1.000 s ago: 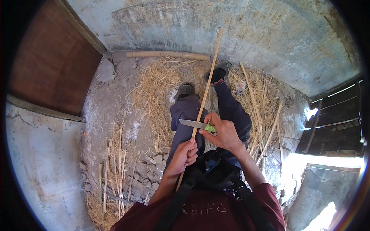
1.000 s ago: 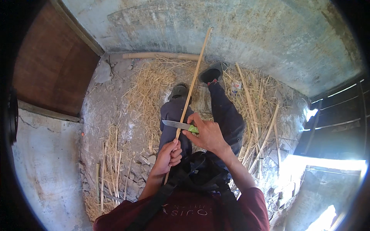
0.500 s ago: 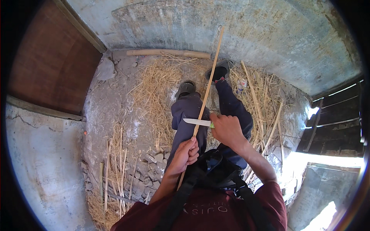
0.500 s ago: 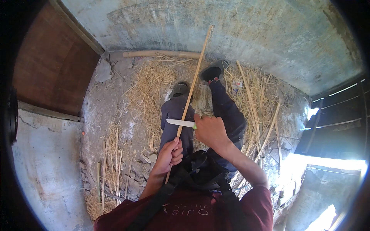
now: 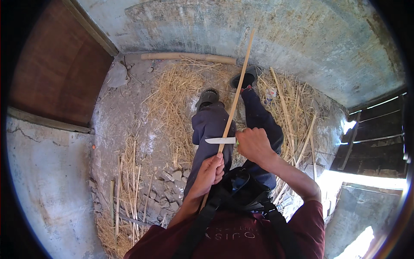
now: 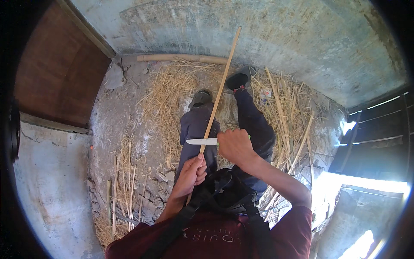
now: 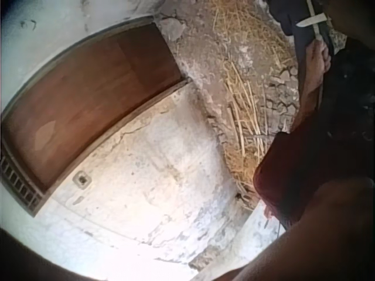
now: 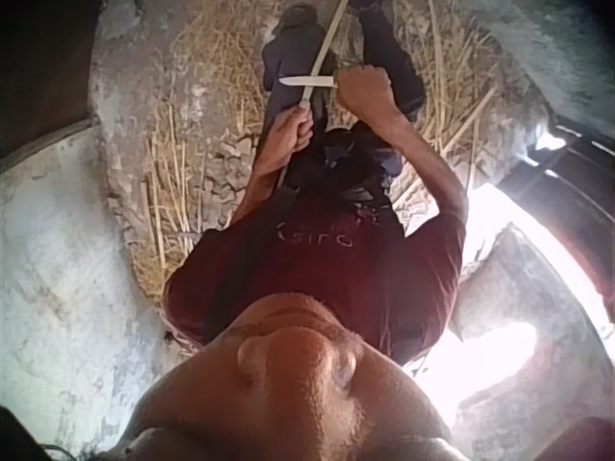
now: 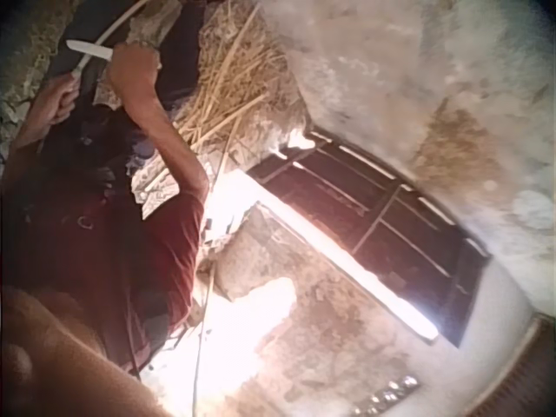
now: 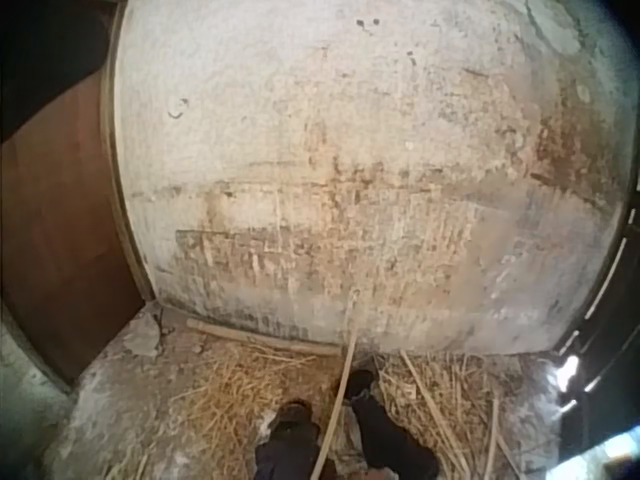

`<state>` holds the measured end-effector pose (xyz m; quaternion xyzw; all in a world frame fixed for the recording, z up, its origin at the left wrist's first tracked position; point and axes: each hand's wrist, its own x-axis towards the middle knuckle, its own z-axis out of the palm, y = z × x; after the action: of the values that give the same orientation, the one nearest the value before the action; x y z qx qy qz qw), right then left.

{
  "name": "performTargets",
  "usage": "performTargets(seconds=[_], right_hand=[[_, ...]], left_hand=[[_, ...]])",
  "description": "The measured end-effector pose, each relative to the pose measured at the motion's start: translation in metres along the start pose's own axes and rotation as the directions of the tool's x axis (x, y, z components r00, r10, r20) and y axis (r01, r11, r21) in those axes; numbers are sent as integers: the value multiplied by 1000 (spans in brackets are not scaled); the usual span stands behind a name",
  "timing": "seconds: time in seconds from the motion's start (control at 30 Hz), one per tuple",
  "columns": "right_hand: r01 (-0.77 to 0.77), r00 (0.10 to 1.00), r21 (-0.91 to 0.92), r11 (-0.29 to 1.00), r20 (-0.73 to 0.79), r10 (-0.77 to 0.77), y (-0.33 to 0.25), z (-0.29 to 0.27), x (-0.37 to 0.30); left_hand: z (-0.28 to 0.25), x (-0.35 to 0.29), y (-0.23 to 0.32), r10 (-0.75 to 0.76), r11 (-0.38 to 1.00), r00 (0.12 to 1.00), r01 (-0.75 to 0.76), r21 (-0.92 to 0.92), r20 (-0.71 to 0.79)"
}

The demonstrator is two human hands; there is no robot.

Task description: The person whittles and shapes a long bamboo pole using a small knife, shaving off thin strips from the end of the pole.

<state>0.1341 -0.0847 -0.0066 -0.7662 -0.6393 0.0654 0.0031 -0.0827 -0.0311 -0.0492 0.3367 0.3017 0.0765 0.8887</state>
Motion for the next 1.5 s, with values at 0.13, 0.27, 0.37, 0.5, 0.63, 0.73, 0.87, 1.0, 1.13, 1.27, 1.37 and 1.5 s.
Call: performTargets(seconds=[0.13, 0.27, 0.37, 0.5, 0.63, 0.73, 0.87, 1.0, 1.13, 1.27, 1.37, 1.5], right_hand=[[-25, 999, 21, 999, -23, 26, 8, 4, 9], [-89, 996, 90, 992, 37, 86, 14, 2, 19], [-143, 989, 61, 988, -38, 145, 32, 1, 32], [-129, 988, 23, 991, -83, 131, 32, -1, 35], [-91, 993, 14, 996, -78, 92, 18, 3, 20], [-60, 997, 12, 998, -44, 61, 8, 5, 10], [-117, 989, -7, 993, -96, 116, 23, 3, 20], [-103, 988, -10, 995, -116, 101, 37, 3, 38], [-75, 986, -25, 997, -152, 71, 49, 4, 53], [-194, 953, -16, 981, -240, 184, 91, 1, 87], [-229, 938, -44, 972, -277, 209, 116, -16, 116], [-283, 930, -105, 953, -274, 246, 133, -40, 155]], left_hand=[[1, 1, 0, -14, 1000, 1000, 14, 0, -15], [0, 2, -2, -5, 1000, 1000, 5, 6, -18], [2, 3, -3, 7, 1000, 1000, -7, 12, -18], [4, 1, 1, -4, 1000, 1000, 4, 7, -18], [1, 0, -2, 8, 1000, 1000, -7, 12, -15], [0, 0, -3, 5, 1000, 1000, -5, 10, -11], [2, 1, -3, -7, 1000, 1000, 8, 21, -11], [6, 2, 2, -22, 1000, 999, 22, 10, -45], [4, 2, 2, -30, 1000, 997, 30, 6, -73], [1, 3, -2, -11, 1000, 1000, 11, 18, -10], [3, 6, 0, -23, 1000, 1000, 22, 10, 2], [2, 2, -1, -46, 998, 999, 45, -36, -23]])
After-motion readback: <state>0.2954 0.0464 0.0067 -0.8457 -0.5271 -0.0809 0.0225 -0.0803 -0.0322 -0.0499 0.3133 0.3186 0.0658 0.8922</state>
